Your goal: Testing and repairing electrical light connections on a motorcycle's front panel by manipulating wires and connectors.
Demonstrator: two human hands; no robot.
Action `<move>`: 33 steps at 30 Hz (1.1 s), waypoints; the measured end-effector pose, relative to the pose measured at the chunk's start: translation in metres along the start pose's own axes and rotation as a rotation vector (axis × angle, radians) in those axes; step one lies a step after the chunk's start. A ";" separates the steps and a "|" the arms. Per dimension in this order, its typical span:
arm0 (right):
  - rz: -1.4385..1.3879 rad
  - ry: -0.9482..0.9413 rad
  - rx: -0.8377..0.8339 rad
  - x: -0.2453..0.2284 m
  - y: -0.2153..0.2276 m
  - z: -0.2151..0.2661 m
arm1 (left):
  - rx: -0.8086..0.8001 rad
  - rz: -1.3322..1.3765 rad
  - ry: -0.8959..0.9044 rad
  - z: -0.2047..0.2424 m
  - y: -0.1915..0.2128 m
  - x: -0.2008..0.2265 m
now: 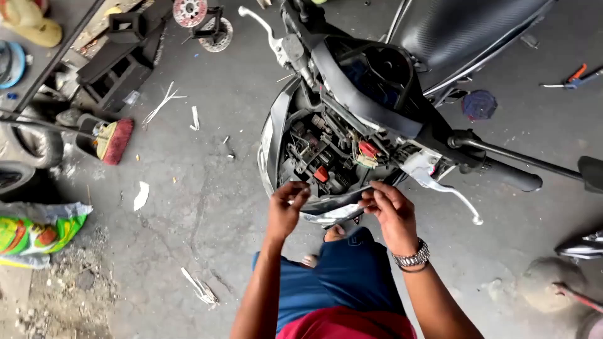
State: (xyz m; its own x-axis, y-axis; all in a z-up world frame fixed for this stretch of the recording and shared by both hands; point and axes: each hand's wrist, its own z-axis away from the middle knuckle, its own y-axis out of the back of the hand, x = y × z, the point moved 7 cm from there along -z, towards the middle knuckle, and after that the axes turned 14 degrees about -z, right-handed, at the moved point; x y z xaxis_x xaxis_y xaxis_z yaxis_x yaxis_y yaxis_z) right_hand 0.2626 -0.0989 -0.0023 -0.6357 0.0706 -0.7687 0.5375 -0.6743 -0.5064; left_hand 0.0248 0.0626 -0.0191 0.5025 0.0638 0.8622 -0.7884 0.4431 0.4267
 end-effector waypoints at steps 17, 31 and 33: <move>-0.534 0.623 0.024 0.103 -0.033 -0.123 | -0.289 0.060 -0.783 -0.225 -0.057 0.061; 0.247 0.933 0.105 0.096 -0.024 -0.113 | -0.101 0.189 -1.355 -0.197 -0.095 0.007; 0.409 0.960 0.173 0.095 -0.022 -0.108 | -0.109 0.115 -1.332 -0.201 -0.108 0.000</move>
State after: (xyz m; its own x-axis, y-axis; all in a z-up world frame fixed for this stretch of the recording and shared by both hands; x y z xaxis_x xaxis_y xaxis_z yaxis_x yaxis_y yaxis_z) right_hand 0.2504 0.0024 -0.1064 0.3210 0.3147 -0.8933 0.4772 -0.8684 -0.1344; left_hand 0.1812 0.1944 -0.1201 -0.3395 -0.7805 0.5249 -0.7389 0.5666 0.3647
